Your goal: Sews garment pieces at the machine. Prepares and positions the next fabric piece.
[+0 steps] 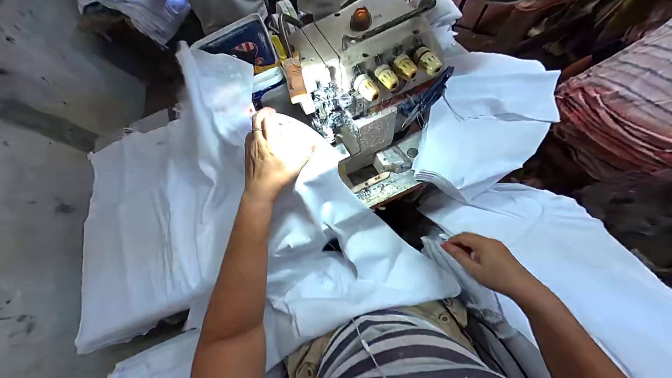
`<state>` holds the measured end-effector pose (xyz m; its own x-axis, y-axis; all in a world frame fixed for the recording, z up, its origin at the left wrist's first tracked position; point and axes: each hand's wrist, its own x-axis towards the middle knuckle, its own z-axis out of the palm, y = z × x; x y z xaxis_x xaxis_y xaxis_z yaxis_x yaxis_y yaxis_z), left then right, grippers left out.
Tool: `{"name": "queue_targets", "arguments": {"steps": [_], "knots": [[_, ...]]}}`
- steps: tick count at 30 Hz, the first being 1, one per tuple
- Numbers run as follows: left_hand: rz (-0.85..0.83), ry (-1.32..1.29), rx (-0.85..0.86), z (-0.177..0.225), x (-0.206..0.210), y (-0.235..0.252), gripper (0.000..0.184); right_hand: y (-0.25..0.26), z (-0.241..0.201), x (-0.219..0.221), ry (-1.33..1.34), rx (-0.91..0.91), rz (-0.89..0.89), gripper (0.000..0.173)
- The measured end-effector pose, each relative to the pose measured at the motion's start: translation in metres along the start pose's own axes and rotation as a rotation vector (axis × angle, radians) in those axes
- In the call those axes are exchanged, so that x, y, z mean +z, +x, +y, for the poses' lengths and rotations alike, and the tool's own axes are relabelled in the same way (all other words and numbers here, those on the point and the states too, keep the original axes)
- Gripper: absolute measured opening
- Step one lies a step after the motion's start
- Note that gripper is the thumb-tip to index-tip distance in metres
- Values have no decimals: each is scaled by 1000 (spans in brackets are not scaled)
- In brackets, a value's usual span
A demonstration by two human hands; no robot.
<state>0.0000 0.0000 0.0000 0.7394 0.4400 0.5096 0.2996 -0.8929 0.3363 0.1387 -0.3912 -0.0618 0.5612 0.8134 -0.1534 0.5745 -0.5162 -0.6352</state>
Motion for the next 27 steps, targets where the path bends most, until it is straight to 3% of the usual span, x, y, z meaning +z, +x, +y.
{"name": "queue_targets", "arguments": {"steps": [1, 3, 6, 8, 11, 14, 17, 21, 23, 27], "knots": [[51, 15, 90, 7, -1, -5, 55, 14, -11, 5, 45, -76, 75, 29], [-31, 3, 226, 13, -1, -12, 26, 48, -36, 22, 165, -173, 191, 30], [-270, -5, 220, 12, -1, -15, 44, 94, -79, 47, 513, -122, 105, 24], [-301, 28, 188, 15, -2, -11, 48, 115, -100, 58, 663, -95, 12, 30], [-321, 65, 149, 15, 3, 2, 48, 129, -112, 72, 703, -173, 99, 21], [-342, 17, 129, 11, 9, 13, 46, 127, -105, 64, 607, -247, 238, 19], [-292, -56, 141, 7, 12, 8, 46, 114, -68, 37, 457, -315, 411, 21], [-69, -105, 76, 24, 16, -22, 41, 108, 3, -36, 127, -144, 811, 29], [55, -130, 88, 45, 18, -43, 39, 111, 29, -76, -17, -19, 799, 29], [144, -268, 153, 74, 15, -78, 27, 134, 52, -115, -330, 73, 480, 30]]}}
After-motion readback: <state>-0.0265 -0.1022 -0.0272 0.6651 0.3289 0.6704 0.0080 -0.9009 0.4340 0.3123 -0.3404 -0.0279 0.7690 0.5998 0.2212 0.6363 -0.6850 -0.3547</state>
